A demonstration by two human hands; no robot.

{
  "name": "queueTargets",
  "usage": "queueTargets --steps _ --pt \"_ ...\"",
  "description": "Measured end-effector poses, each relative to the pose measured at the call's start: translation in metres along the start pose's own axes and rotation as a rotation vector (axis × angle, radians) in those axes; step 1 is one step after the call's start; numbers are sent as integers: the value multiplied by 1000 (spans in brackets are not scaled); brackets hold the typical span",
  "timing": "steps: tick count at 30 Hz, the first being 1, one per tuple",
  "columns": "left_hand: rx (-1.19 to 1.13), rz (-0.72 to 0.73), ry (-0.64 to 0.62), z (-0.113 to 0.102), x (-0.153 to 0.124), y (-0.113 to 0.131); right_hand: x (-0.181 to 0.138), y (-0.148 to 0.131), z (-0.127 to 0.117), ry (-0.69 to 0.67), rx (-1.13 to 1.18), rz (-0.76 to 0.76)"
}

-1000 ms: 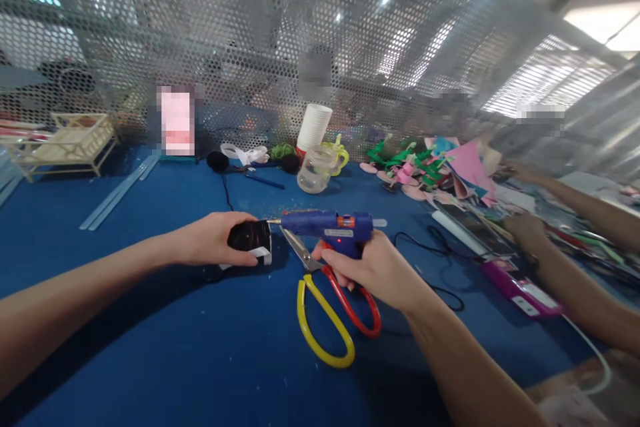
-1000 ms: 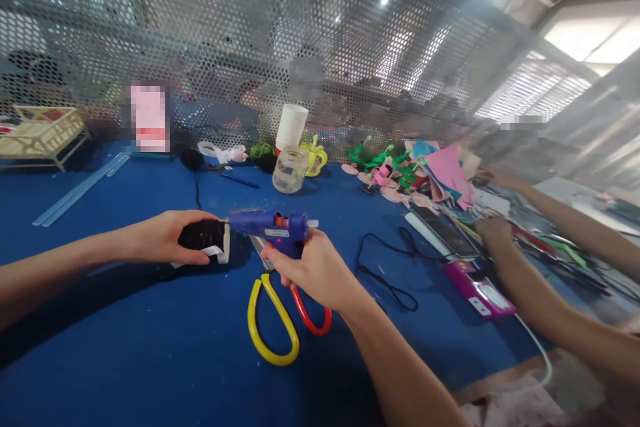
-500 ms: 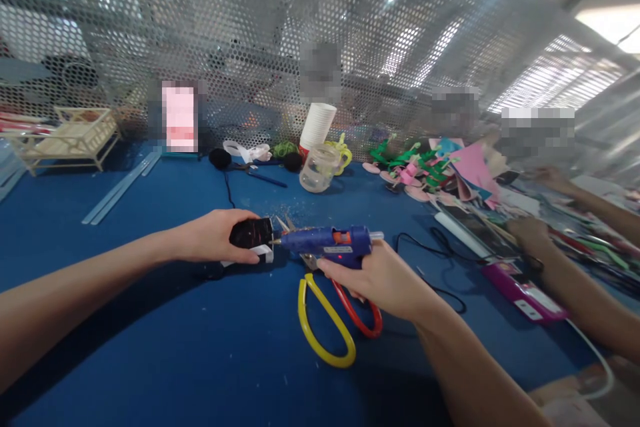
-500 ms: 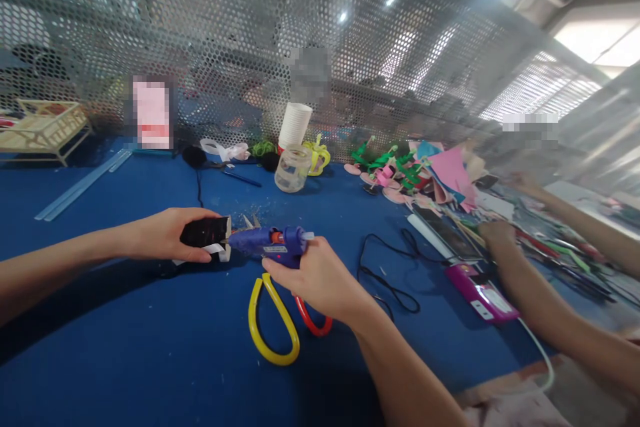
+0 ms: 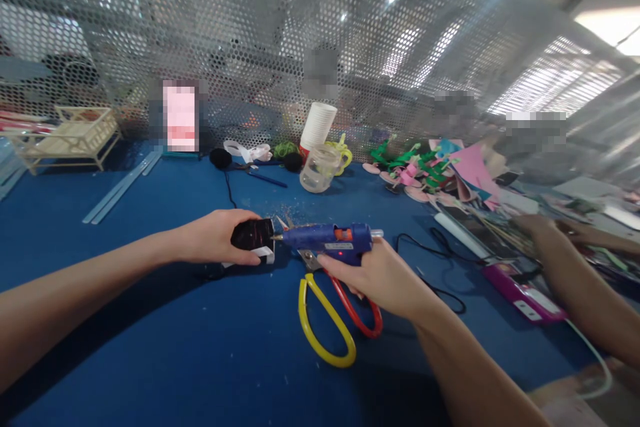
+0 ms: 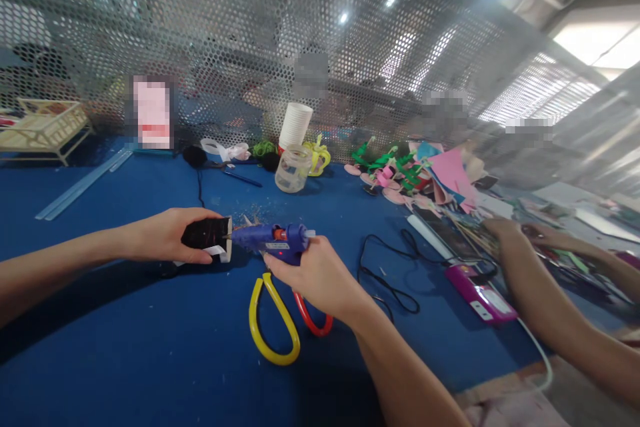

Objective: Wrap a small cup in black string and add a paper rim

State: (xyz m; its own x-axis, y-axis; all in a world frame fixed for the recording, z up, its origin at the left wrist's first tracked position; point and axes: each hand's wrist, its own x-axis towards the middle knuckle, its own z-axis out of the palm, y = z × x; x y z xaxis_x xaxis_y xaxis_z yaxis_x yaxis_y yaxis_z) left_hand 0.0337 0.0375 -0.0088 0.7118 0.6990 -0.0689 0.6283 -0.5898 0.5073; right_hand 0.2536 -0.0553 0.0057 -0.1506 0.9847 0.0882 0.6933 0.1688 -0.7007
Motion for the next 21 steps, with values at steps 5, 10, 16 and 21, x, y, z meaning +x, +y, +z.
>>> queueTargets --steps 5,10,16,21 --pt "13 -12 -6 0 0 -1 0 -1 -1 1 20 13" --pt "3 -14 2 1 0 -1 0 0 -2 -33 1 37" --pt "0 -5 1 1 -1 -1 1 -1 -2 -14 46 12" --pt "-13 15 -6 1 -1 -1 2 1 0 -49 115 77"
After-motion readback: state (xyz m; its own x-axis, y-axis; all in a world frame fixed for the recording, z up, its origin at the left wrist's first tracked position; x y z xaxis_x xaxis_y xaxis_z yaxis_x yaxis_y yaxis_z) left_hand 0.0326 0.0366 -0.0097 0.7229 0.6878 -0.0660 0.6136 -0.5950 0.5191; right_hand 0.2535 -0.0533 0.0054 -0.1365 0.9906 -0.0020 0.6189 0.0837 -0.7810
